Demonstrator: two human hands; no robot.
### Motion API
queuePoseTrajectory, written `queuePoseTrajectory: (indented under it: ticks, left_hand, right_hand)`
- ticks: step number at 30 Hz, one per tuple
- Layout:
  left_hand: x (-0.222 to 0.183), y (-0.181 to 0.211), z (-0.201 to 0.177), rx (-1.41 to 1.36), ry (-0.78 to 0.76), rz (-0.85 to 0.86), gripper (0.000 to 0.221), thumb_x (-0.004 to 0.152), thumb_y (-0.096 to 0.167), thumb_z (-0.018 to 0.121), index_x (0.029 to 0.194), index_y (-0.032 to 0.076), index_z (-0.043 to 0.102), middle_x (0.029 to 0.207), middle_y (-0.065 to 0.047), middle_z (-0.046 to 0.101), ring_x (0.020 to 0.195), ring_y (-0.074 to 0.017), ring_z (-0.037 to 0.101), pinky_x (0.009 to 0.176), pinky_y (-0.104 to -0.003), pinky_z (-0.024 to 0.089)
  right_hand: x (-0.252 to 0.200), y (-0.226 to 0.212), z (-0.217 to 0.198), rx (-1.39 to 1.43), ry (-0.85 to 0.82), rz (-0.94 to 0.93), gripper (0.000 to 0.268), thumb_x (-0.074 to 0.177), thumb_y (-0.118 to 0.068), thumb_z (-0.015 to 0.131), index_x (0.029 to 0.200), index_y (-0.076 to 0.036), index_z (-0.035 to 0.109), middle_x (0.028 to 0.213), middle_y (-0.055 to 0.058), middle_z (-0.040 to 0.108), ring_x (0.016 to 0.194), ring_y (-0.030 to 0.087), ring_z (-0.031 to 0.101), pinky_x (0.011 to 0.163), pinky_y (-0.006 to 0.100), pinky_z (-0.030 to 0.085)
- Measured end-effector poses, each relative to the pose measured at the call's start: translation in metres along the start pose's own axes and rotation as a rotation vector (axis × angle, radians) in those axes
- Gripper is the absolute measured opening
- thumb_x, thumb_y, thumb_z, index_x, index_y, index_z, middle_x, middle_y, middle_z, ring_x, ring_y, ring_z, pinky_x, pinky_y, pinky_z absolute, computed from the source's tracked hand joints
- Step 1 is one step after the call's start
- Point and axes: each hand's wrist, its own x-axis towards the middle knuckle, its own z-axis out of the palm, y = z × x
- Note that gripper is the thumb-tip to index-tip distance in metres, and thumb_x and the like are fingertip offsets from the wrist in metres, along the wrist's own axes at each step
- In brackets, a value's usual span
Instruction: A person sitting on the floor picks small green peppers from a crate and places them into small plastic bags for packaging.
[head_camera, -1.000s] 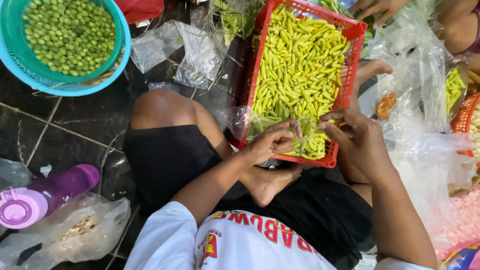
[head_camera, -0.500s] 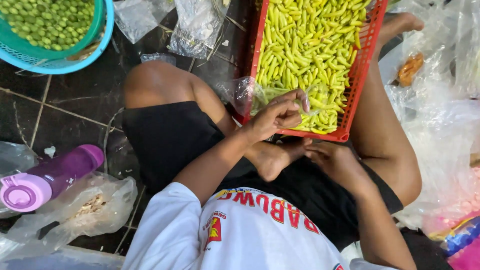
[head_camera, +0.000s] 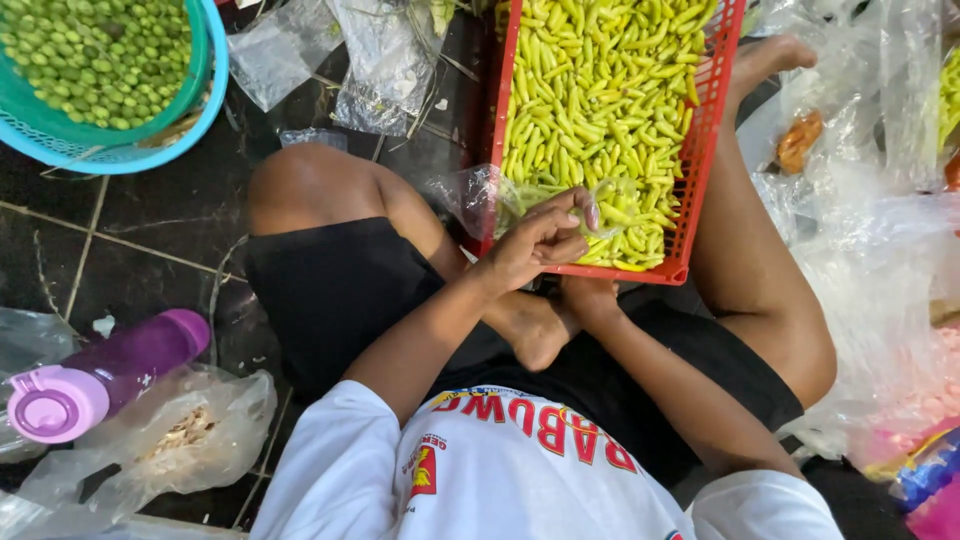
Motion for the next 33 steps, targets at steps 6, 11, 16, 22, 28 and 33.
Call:
queuePoseTrajectory:
  ticks: [6, 11, 16, 22, 28, 33]
  left_hand:
    - [0.001, 0.008, 0.005, 0.008, -0.003, 0.023, 0.019, 0.098, 0.017, 0.044, 0.112, 0.006, 0.051, 0.045, 0.01, 0.026, 0.038, -0.0005, 0.02, 0.045, -0.017, 0.024]
    - [0.001, 0.007, 0.009, 0.038, -0.03, 0.014, 0.018, 0.099, 0.017, 0.043, 0.111, 0.006, 0.052, 0.046, 0.01, 0.029, 0.039, 0.001, 0.021, 0.045, -0.016, 0.025]
    - [-0.001, 0.006, 0.01, 0.06, -0.026, 0.014, 0.02, 0.1, 0.017, 0.043, 0.113, 0.005, 0.052, 0.046, 0.01, 0.03, 0.039, 0.0005, 0.02, 0.047, -0.017, 0.027]
    - [-0.003, 0.008, 0.014, 0.073, -0.044, 0.022, 0.018, 0.102, 0.015, 0.041, 0.115, 0.009, 0.051, 0.047, 0.01, 0.03, 0.041, 0.0, 0.018, 0.049, -0.018, 0.028]
    - [0.0, 0.012, 0.01, 0.115, -0.094, 0.051, 0.02, 0.104, 0.015, 0.04, 0.117, 0.01, 0.053, 0.048, 0.01, 0.033, 0.041, -0.0001, 0.019, 0.05, -0.019, 0.028]
    - [-0.002, 0.01, 0.012, 0.041, -0.102, 0.037, 0.022, 0.101, 0.017, 0.041, 0.117, 0.007, 0.053, 0.046, 0.011, 0.029, 0.039, 0.0001, 0.019, 0.05, -0.018, 0.027]
  right_hand:
    - [-0.015, 0.02, -0.264, 0.982, -0.015, 0.069, 0.026, 0.084, -0.013, 0.078, 0.108, -0.005, 0.073, 0.085, 0.022, 0.074, 0.083, 0.046, 0.072, 0.069, 0.052, 0.057]
    - [-0.012, 0.061, -0.277, 1.185, 0.468, 0.294, 0.026, 0.091, 0.001, 0.08, 0.113, 0.006, 0.068, 0.1, 0.021, 0.074, 0.09, 0.027, 0.074, 0.078, 0.033, 0.058]
    - [0.026, 0.047, -0.258, 1.06, 0.649, 0.113, 0.02, 0.094, 0.001, 0.081, 0.11, 0.004, 0.07, 0.126, 0.025, 0.068, 0.119, 0.043, 0.067, 0.098, 0.046, 0.054]
    - [0.025, 0.034, -0.289, 1.24, 0.288, 0.245, 0.02, 0.098, -0.001, 0.071, 0.118, -0.001, 0.07, 0.149, 0.026, 0.05, 0.123, 0.05, 0.06, 0.093, 0.052, 0.057]
    - [0.024, 0.049, -0.3, 1.12, 0.345, 0.224, 0.021, 0.105, 0.001, 0.064, 0.124, -0.002, 0.072, 0.137, 0.024, 0.061, 0.099, 0.032, 0.069, 0.076, 0.041, 0.059]
    - [0.026, 0.059, -0.303, 1.124, 0.389, 0.248, 0.013, 0.1, 0.011, 0.069, 0.11, 0.006, 0.074, 0.107, 0.019, 0.071, 0.089, 0.023, 0.07, 0.079, 0.035, 0.06]
